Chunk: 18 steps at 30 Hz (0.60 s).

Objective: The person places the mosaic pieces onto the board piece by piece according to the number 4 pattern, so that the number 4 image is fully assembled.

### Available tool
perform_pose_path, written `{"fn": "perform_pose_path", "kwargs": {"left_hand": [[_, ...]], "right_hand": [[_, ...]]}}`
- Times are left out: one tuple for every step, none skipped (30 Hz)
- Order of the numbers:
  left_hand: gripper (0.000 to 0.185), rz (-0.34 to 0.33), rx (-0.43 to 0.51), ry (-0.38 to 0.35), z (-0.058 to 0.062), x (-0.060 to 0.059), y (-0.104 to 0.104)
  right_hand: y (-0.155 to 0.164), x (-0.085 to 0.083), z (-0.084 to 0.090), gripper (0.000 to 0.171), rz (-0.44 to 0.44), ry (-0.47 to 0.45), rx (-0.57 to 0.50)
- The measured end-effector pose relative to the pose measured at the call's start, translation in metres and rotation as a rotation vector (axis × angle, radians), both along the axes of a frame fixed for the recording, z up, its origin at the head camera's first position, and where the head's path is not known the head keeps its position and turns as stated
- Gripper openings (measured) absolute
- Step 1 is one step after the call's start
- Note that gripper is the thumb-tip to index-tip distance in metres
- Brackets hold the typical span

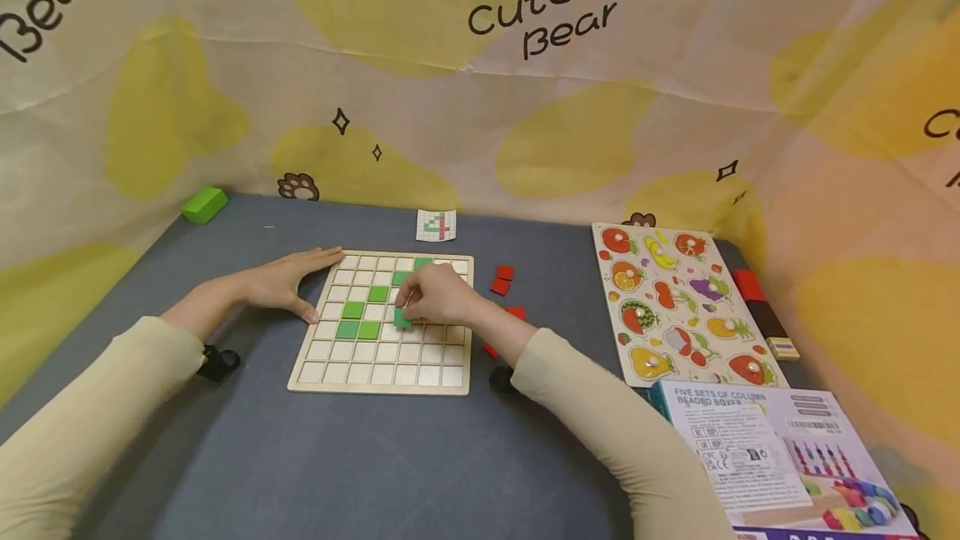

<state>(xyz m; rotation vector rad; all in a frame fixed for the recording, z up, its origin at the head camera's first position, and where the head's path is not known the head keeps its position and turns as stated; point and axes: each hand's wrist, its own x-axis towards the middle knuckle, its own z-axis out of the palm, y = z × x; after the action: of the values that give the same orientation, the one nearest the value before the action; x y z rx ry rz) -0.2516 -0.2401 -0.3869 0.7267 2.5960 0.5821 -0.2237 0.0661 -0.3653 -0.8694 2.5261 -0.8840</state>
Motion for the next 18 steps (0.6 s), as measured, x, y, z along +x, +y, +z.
{"fn": "perform_pose_path", "kwargs": {"left_hand": [[0.117, 0.001, -0.001, 0.0, 0.0, 0.0, 0.0], [0.117, 0.003, -0.001, 0.0, -0.001, 0.0, -0.001], [0.118, 0.005, -0.002, -0.001, -0.001, -0.001, -0.002], [0.118, 0.006, -0.001, -0.001, -0.002, -0.001, -0.002], [0.118, 0.008, -0.001, -0.004, -0.002, -0.001, -0.002], [0.118, 0.009, -0.002, -0.005, -0.002, -0.001, -0.002], [0.118, 0.009, -0.002, -0.004, -0.003, -0.001, -0.003], [0.118, 0.007, 0.0, -0.004, -0.003, -0.001, -0.002], [0.118, 0.005, 0.001, -0.004, -0.003, -0.001, -0.002], [0.118, 0.005, 0.002, -0.004, -0.002, -0.001, -0.002], [0.118, 0.006, 0.002, -0.003, -0.002, -0.001, -0.002], [0.118, 0.005, 0.003, -0.003, -0.002, -0.001, -0.001], [0.117, 0.003, 0.004, 0.0, -0.002, -0.001, -0.001], [0.117, 0.003, 0.005, -0.001, -0.001, -0.001, -0.001], [0.117, 0.004, 0.004, -0.002, -0.001, -0.001, -0.001], [0.117, 0.005, 0.004, -0.004, -0.001, -0.001, -0.001], [0.117, 0.004, 0.005, -0.006, 0.0, 0.0, -0.001], [0.117, 0.004, 0.005, -0.007, 0.0, 0.0, -0.001]], "right_hand": [[-0.005, 0.001, -0.001, 0.009, 0.001, 0.01, 0.004], [-0.009, 0.002, -0.002, 0.009, 0.001, 0.015, 0.005], [-0.012, 0.004, -0.003, 0.009, -0.002, 0.018, 0.001], [-0.015, 0.005, -0.004, 0.008, -0.005, 0.02, -0.002], [-0.017, 0.006, -0.005, 0.007, -0.004, 0.029, 0.002], [-0.018, 0.007, -0.006, 0.007, -0.002, 0.033, 0.005], [-0.019, 0.008, -0.007, 0.006, 0.0, 0.038, 0.006], [-0.02, 0.01, -0.008, 0.005, 0.0, 0.046, 0.01], [-0.02, 0.011, -0.008, 0.006, 0.0, 0.058, 0.016], [-0.021, 0.012, -0.009, 0.006, 0.004, 0.071, 0.022], [-0.021, 0.013, -0.009, 0.006, 0.009, 0.089, 0.03], [-0.022, 0.013, -0.009, 0.006, 0.011, 0.104, 0.037], [-0.022, 0.014, -0.009, 0.007, 0.014, 0.121, 0.047], [-0.022, 0.014, -0.009, 0.007, 0.018, 0.139, 0.058], [-0.022, 0.014, -0.009, 0.008, 0.023, 0.152, 0.073], [-0.022, 0.014, -0.009, 0.01, 0.029, 0.161, 0.087], [-0.021, 0.013, -0.009, 0.011, 0.036, 0.167, 0.099], [-0.02, 0.011, -0.009, 0.014, 0.042, 0.168, 0.107]]}}
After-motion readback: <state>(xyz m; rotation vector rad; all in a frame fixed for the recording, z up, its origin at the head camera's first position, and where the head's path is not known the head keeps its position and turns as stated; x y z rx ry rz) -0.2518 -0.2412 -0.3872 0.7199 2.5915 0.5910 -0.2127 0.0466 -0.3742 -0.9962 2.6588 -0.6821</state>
